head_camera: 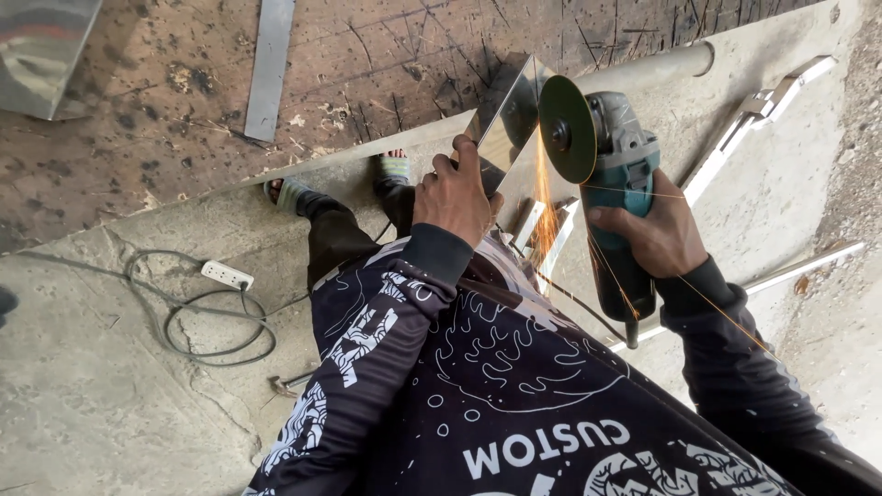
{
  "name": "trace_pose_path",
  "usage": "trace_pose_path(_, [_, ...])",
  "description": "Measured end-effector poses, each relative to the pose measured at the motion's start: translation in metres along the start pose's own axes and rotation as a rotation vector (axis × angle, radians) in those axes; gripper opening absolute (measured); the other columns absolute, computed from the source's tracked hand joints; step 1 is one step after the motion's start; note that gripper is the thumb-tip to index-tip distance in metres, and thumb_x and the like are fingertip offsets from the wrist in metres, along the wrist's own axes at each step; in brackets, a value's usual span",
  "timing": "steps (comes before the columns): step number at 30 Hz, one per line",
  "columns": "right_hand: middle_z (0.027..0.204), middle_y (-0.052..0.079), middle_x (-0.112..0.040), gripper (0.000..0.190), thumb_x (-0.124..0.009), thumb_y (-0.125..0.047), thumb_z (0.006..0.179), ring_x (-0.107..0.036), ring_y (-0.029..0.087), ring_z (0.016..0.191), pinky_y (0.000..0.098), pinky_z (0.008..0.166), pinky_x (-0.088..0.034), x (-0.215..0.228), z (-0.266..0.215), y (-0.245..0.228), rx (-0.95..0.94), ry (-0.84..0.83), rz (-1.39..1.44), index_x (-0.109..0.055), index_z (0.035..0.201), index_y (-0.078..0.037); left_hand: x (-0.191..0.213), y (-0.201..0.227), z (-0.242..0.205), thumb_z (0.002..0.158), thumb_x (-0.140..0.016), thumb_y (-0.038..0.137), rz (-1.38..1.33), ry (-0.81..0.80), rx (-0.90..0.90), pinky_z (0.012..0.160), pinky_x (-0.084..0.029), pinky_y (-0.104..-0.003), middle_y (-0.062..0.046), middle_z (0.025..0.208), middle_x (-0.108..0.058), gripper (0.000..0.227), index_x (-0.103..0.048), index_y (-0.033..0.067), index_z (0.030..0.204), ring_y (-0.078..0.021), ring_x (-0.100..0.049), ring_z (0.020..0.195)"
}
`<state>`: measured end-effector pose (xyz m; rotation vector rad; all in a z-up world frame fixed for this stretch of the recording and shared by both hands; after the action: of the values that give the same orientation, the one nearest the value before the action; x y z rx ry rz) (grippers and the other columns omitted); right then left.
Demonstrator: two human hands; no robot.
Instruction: The person uses an angle grinder to cut a rectangular metal tube into several shorter pieces. After cutting, the person arranges the cut pieces on the workbench and handles a partially assembled metal frame.
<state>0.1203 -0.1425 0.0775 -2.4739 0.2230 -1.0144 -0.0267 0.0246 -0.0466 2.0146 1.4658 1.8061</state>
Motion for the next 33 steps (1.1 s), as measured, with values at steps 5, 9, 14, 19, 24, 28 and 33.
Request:
trace_pose_path(5, [0.093,0.016,-0.063,0.058,-0.09,-0.039,0.076,-0.064,0.038,0.093,0.0497,0.086,-0.046,0.003,0.007,-0.014,-0.003,-0.004,-0.043,-0.06,0.112,-0.005,-0.004,-0.001,0.001,0.078,-0.085,0.041,-0.002,-0.022,0.01,0.079,-0.057,-0.058,-0.022,0.1,-0.057,0.092,-0.032,0.0004,0.142,-0.0506,-0.071,0.088])
trace_pose_path(9, [0.09,0.013,-0.063,0.058,-0.09,-0.042,0.076,-0.064,0.035,0.091,0.0484,0.085,-0.046,0.003,0.009,-0.013,0.002,0.007,-0.048,-0.06,0.11,-0.006,-0.008,-0.002,0.002,0.076,-0.086,0.044,0.013,-0.024,0.015,0.079,-0.057,-0.057,-0.022,0.101,-0.058,0.095,-0.033,0.0008,0.142,-0.0492,-0.071,0.088])
trace_pose_path(14, [0.09,0.014,-0.063,0.054,-0.09,-0.039,0.077,-0.065,0.035,0.09,0.0477,0.086,-0.046,0.003,0.013,-0.013,0.013,0.004,-0.038,-0.06,0.107,-0.007,-0.008,-0.002,0.001,0.077,-0.086,0.045,0.016,-0.028,0.018,0.08,-0.058,-0.057,-0.021,0.101,-0.057,0.096,-0.031,0.0017,0.143,-0.0487,-0.071,0.088])
trace_pose_path(19, [0.088,0.013,-0.063,0.054,-0.091,-0.04,0.076,-0.065,0.033,0.09,0.0463,0.086,-0.047,0.003,0.01,-0.027,-0.006,0.005,-0.029,-0.06,0.108,-0.008,-0.005,-0.002,0.001,0.079,-0.084,0.045,-0.007,-0.062,0.022,0.081,-0.057,-0.057,-0.023,0.102,-0.057,0.095,-0.03,0.0015,0.144,-0.0491,-0.071,0.089])
trace_pose_path(24, [0.085,0.01,-0.062,0.05,-0.091,-0.039,0.078,-0.065,0.029,0.087,0.0421,0.084,-0.048,0.0,0.016,-0.03,0.016,-0.01,-0.011,-0.061,0.104,-0.009,-0.005,-0.002,0.002,0.08,-0.084,0.044,-0.011,-0.085,0.032,0.082,-0.057,-0.057,-0.023,0.103,-0.057,0.095,-0.03,0.0016,0.144,-0.0496,-0.07,0.09])
trace_pose_path(28, [0.086,0.01,-0.062,0.054,-0.091,-0.041,0.076,-0.064,0.03,0.086,0.0448,0.085,-0.048,0.005,0.018,-0.024,0.012,0.002,-0.035,-0.06,0.106,-0.009,-0.003,-0.001,0.002,0.08,-0.083,0.045,-0.02,-0.101,0.042,0.082,-0.057,-0.058,-0.023,0.104,-0.057,0.094,-0.029,0.0023,0.144,-0.0496,-0.07,0.091])
trace_pose_path(33, [0.086,0.008,-0.06,0.055,-0.09,-0.04,0.076,-0.063,0.028,0.086,0.0416,0.083,-0.048,0.006,0.022,-0.02,0.011,-0.001,-0.03,-0.059,0.108,-0.01,-0.007,-0.002,0.003,0.082,-0.081,0.045,-0.035,-0.133,0.051,0.084,-0.056,-0.057,-0.024,0.107,-0.057,0.092,-0.028,0.003,0.145,-0.0499,-0.069,0.095])
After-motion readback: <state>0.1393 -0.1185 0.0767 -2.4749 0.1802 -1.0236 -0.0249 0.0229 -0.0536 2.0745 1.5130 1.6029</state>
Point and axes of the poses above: each hand's wrist, its own z-axis towards the middle knuckle, its own x-axis out of the back of the hand, y = z × x, the point moved 3 cm from there along z, towards the middle knuckle
